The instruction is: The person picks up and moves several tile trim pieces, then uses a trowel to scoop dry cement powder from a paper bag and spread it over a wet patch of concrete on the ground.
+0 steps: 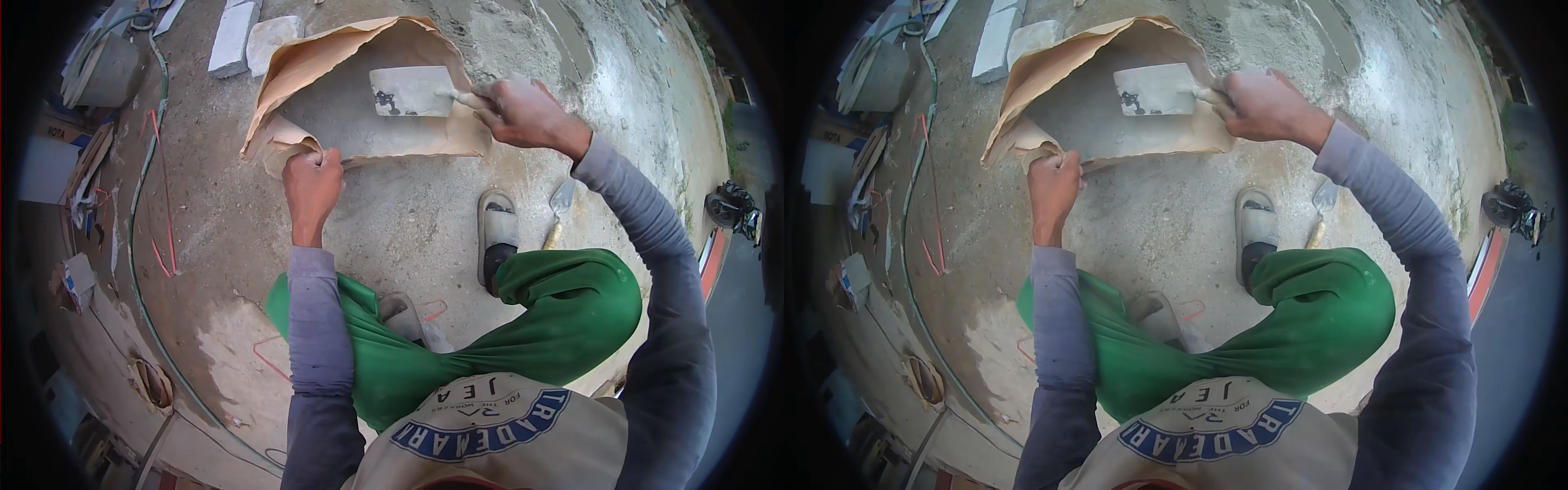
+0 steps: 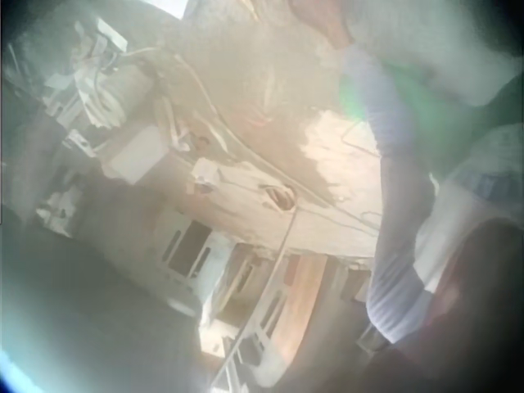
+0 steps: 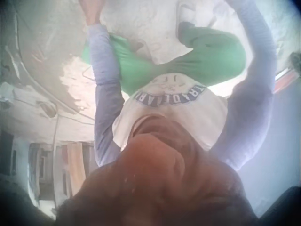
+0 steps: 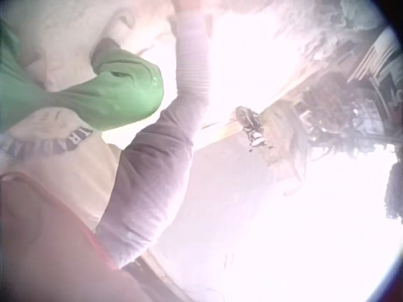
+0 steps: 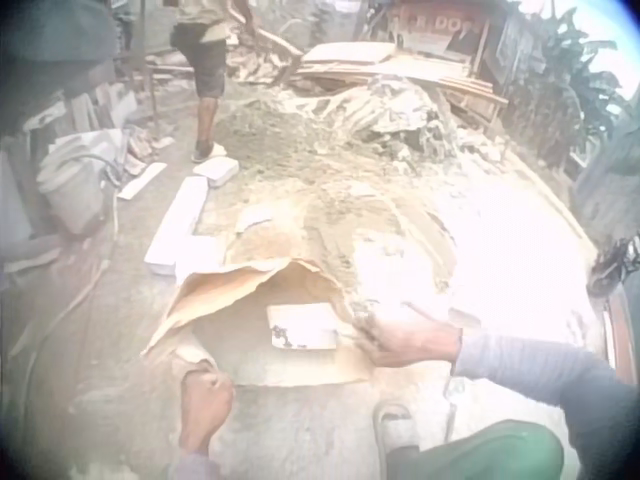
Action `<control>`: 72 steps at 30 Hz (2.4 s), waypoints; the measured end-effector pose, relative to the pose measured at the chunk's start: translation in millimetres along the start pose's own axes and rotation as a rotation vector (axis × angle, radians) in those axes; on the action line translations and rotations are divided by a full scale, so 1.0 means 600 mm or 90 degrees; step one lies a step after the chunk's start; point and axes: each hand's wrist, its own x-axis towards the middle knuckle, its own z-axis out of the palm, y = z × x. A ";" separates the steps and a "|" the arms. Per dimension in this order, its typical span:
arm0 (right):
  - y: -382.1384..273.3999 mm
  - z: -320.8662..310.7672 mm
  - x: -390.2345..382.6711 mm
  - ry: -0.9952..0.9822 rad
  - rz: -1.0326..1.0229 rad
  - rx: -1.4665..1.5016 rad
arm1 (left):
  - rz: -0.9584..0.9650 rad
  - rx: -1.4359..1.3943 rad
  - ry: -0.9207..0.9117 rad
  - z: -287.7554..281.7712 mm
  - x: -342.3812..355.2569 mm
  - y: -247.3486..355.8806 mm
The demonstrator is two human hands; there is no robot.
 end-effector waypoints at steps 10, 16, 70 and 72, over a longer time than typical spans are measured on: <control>-0.045 0.171 0.162 -0.080 0.044 -0.020 | 0.053 0.034 0.003 -0.002 -0.004 -0.020; -0.071 0.189 0.154 -0.163 0.044 0.147 | 0.068 0.049 0.002 0.009 -0.002 -0.025; 0.489 0.106 0.084 0.247 0.475 -0.003 | -0.106 0.012 0.096 -0.110 -0.206 -0.092; 0.497 0.100 0.087 0.277 0.464 -0.036 | -0.090 0.062 0.073 -0.109 -0.199 -0.091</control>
